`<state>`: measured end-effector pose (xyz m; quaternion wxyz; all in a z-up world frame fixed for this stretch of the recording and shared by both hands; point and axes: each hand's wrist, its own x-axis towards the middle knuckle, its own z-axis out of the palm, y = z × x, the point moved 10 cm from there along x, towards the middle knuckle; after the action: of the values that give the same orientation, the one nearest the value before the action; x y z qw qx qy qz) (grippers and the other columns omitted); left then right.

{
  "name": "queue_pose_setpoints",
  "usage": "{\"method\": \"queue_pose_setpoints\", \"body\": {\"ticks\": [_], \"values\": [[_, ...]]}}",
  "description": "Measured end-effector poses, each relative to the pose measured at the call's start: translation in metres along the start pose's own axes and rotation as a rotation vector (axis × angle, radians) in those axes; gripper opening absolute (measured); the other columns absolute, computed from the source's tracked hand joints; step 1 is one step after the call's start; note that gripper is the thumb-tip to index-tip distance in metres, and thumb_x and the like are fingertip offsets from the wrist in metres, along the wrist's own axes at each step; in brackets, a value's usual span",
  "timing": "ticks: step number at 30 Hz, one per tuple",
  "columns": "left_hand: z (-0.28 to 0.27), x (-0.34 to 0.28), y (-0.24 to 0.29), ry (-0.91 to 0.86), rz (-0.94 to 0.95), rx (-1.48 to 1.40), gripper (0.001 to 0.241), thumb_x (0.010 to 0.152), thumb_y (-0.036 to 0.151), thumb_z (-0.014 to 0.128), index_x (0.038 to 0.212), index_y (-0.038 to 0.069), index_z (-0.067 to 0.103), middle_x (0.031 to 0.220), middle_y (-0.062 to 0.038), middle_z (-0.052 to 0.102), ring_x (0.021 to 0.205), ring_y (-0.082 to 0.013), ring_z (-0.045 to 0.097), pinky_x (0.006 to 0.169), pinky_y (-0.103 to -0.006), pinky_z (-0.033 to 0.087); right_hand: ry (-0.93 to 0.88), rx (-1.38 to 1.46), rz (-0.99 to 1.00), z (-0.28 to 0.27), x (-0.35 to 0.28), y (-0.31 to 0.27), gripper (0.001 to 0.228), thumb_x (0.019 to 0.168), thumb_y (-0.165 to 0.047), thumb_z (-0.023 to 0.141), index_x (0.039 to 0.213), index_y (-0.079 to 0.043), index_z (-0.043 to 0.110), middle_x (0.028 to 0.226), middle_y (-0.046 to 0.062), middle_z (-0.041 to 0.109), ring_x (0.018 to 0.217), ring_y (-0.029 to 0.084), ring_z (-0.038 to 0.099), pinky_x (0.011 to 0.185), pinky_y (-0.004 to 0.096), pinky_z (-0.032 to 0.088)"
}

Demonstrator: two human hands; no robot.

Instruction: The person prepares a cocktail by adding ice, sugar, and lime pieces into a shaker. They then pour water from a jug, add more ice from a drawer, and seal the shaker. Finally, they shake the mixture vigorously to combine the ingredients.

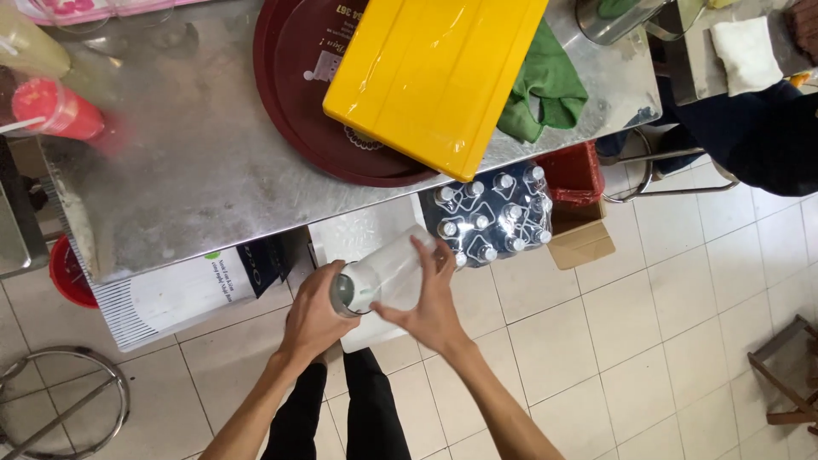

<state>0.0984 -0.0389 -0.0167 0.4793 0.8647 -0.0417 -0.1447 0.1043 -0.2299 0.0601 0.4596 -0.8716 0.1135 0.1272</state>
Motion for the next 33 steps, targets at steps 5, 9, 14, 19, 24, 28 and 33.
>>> {"method": "queue_pose_setpoints", "body": {"ticks": [5,9,14,19,24,28,33], "values": [[0.008,0.005,0.010,-0.038,-0.062,-0.109,0.090,0.055,0.007,0.084,0.140,0.000,0.055,0.126,-0.025,0.064,0.124,-0.0442,0.061,0.110,-0.0541,0.044,0.069,-0.309,-0.234,0.012,-0.017,-0.017,0.098,0.070,-0.029,0.094,0.152,-0.016,0.042,0.150,0.030,0.016,0.134,0.057,0.046,0.105,0.057,0.055],[0.016,0.003,-0.015,0.072,-0.005,-0.144,0.103,0.048,0.022,0.098,0.141,0.007,0.056,0.127,-0.020,0.064,0.123,-0.0401,0.063,0.107,-0.0494,0.047,0.255,-0.493,-0.573,0.027,-0.034,-0.023,0.083,0.071,-0.026,0.086,0.147,-0.022,0.053,0.143,0.032,0.031,0.131,0.055,0.051,0.104,0.048,0.057],[0.004,0.002,-0.020,0.104,-0.104,-0.216,0.098,0.050,0.014,0.095,0.140,0.005,0.056,0.127,-0.022,0.064,0.122,-0.0422,0.063,0.107,-0.0516,0.048,0.324,-0.237,-0.408,0.018,-0.024,0.012,0.098,0.060,-0.031,0.095,0.146,-0.019,0.048,0.146,0.029,0.024,0.137,0.055,0.041,0.113,0.054,0.047],[-0.006,-0.006,-0.063,0.142,-0.280,-0.266,0.101,0.049,0.007,0.093,0.142,0.006,0.053,0.129,-0.023,0.063,0.123,-0.0416,0.063,0.107,-0.0525,0.051,0.205,-0.008,0.132,0.029,0.032,0.080,0.114,0.060,-0.034,0.096,0.154,-0.013,0.034,0.151,0.035,0.017,0.143,0.058,0.032,0.121,0.059,0.036],[-0.035,-0.028,-0.089,0.338,-0.178,-0.090,0.098,0.052,0.014,0.096,0.139,0.003,0.054,0.122,-0.024,0.066,0.114,-0.0419,0.066,0.096,-0.0533,0.058,-0.549,-0.646,0.131,0.156,0.066,0.171,0.115,0.068,-0.044,0.092,0.161,-0.021,0.027,0.161,0.035,0.016,0.143,0.049,0.042,0.112,0.052,0.049],[-0.048,-0.049,-0.090,0.318,-0.048,-0.045,0.104,0.049,0.004,0.101,0.140,0.001,0.050,0.123,-0.018,0.070,0.114,-0.0308,0.069,0.105,-0.0377,0.056,-0.161,-0.988,-0.177,0.200,0.120,0.227,0.125,0.068,-0.055,0.094,0.161,-0.012,0.023,0.160,0.039,0.019,0.142,0.052,0.039,0.100,0.046,0.055],[-0.044,-0.073,-0.111,0.236,-0.439,-0.017,0.108,0.049,0.016,0.100,0.143,0.005,0.048,0.128,-0.013,0.064,0.124,-0.0290,0.060,0.105,-0.0373,0.051,-0.338,-0.876,-0.034,0.231,0.110,0.247,0.121,0.073,-0.060,0.090,0.162,-0.014,0.022,0.164,0.036,0.012,0.145,0.053,0.033,0.104,0.047,0.051]]}}
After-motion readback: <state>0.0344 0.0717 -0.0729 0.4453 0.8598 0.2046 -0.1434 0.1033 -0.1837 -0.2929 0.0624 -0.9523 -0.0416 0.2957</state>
